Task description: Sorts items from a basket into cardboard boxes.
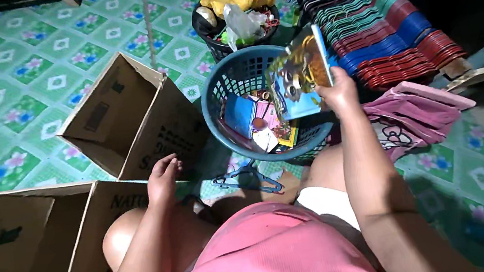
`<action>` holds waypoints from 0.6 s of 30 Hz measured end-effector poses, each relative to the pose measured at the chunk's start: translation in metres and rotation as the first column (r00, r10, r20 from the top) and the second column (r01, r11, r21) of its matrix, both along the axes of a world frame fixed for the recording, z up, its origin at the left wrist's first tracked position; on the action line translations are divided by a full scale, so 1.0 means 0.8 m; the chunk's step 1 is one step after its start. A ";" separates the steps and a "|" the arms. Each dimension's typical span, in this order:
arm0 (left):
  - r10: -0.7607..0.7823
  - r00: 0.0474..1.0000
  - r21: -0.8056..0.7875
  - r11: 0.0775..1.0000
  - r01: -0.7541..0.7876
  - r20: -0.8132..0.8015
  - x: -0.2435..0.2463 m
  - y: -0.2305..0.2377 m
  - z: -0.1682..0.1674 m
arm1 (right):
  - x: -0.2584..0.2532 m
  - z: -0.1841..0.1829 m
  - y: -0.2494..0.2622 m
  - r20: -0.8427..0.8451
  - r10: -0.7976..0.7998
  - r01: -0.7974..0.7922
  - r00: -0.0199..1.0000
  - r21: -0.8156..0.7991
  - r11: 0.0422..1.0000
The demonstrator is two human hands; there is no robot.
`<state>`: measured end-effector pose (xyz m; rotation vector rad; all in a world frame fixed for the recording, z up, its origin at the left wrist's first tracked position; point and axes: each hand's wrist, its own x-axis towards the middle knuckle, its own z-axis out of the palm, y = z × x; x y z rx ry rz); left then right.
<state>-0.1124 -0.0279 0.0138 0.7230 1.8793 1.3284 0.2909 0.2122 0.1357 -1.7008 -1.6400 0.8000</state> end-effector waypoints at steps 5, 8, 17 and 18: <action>0.076 0.997 0.161 0.984 -0.079 0.030 -0.003 -0.007 0.010 | 0.005 0.011 -0.052 -0.387 0.283 -0.094 0.878 0.440 0.893; 0.171 0.985 0.323 0.932 -0.163 0.003 -0.003 -0.005 0.016 | -0.024 0.012 -0.096 -0.466 0.417 -0.182 0.781 0.468 0.865; 0.364 0.930 0.446 0.841 -0.306 -0.048 -0.021 -0.024 0.019 | -0.107 -0.113 -0.227 -0.215 0.676 -0.698 0.705 -0.044 0.714; 0.358 0.933 0.413 0.856 -0.310 -0.041 -0.021 -0.025 0.021 | -0.111 -0.129 -0.235 -0.150 0.708 -0.724 0.690 -0.109 0.681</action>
